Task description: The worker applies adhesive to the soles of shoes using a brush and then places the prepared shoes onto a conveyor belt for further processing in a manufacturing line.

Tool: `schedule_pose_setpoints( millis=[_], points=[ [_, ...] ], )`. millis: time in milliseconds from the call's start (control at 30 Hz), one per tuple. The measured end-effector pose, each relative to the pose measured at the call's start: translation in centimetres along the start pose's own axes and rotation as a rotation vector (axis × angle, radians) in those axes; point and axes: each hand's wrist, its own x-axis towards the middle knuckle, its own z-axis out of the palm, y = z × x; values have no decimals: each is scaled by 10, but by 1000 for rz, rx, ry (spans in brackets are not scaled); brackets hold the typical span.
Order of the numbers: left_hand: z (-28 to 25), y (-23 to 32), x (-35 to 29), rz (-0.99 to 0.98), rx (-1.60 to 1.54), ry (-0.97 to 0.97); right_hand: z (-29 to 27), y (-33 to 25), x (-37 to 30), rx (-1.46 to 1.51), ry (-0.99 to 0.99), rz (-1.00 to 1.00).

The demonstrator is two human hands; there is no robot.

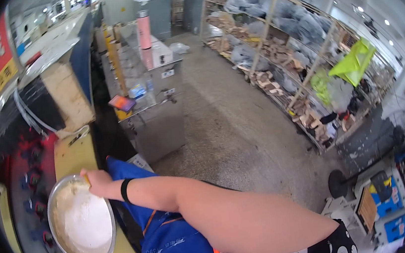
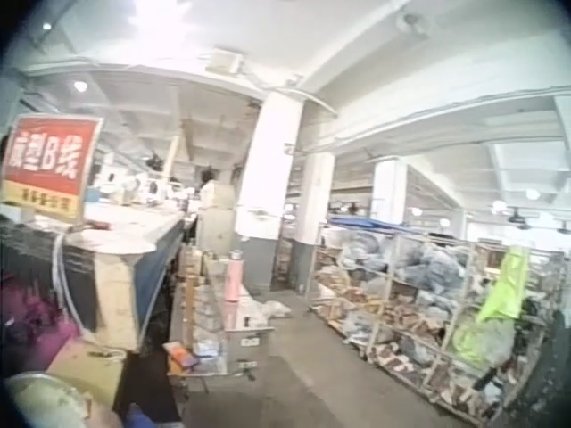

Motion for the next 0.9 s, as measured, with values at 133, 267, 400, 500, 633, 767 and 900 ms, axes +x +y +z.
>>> schedule_pose_setpoints(
  millis=[133, 267, 400, 500, 633, 767, 900],
  points=[
    [12, 2, 2, 21, 164, -7, 9, 6, 2, 16, 37, -9],
    [34, 19, 0, 53, 172, -83, 13, 1, 5, 2, 77, 49],
    [49, 33, -4, 88, 160, -151, 1, -11, 4, -74, 17, 142],
    [54, 38, -4, 102, 163, -179, -18, -15, 3, -153, -88, 90],
    [57, 40, -4, 97, 174, -207, -65, -2, 31, -278, -254, -22],
    [60, 41, -4, 79, 187, -221, -145, 48, 71, -263, -396, 183],
    [68, 47, -2, 87, 190, -231, -250, 146, 56, -797, -6, -109]
  ],
)
